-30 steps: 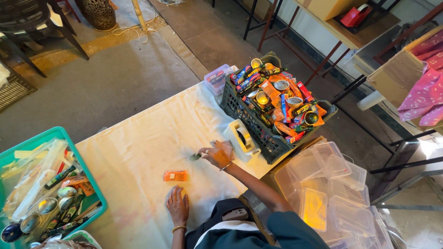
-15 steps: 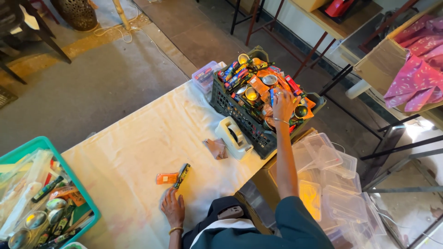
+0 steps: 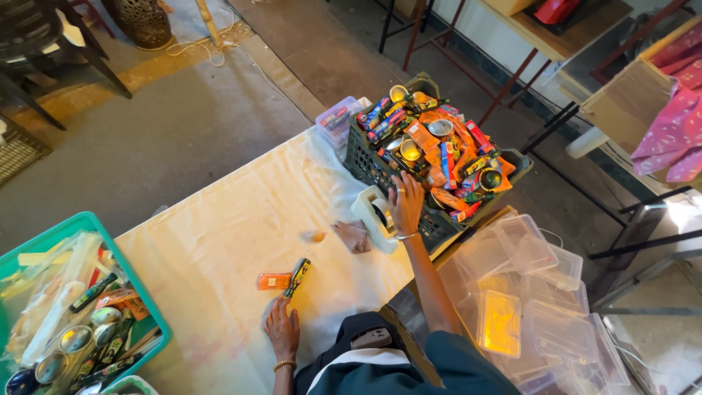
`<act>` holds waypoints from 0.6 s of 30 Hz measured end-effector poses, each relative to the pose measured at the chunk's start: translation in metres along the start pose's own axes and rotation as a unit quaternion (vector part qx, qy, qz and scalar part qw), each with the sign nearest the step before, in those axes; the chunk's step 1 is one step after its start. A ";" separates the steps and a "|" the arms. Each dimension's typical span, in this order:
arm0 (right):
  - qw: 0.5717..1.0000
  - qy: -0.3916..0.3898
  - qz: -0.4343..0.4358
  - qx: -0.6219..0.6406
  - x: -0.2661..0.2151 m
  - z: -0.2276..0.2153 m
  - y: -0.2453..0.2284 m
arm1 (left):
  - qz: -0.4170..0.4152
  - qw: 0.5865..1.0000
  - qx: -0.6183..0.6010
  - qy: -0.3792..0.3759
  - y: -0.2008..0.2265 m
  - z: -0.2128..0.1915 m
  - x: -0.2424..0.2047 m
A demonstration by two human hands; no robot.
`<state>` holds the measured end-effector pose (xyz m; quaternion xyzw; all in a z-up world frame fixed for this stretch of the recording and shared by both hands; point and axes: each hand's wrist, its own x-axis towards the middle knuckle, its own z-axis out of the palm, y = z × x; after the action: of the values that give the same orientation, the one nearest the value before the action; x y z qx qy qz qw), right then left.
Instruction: The person packs various small items, including a can, a tube, and a box, into a clear plastic container on a table. They then place the container aside and handle other items from a basket.
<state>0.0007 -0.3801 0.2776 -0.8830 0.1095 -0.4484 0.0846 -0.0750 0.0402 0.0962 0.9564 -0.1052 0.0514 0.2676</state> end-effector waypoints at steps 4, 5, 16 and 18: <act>0.993 0.036 0.041 -0.104 0.017 -0.012 0.021 | 0.011 1.000 -0.012 0.003 0.000 0.000 -0.004; 0.983 0.052 0.078 -0.155 0.023 -0.016 0.031 | 0.014 1.000 -0.017 0.000 0.000 0.000 -0.005; 0.943 -0.037 0.247 -0.221 0.065 -0.021 0.099 | -0.004 1.000 -0.013 -0.001 0.005 -0.002 -0.002; 0.943 -0.041 0.251 -0.212 0.067 -0.023 0.093 | -0.008 1.000 -0.011 -0.004 0.006 -0.003 -0.002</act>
<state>0.0093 -0.4892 0.3199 -0.8418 0.4170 -0.3427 0.0095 -0.0782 0.0373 0.1009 0.9543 -0.0994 0.0447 0.2782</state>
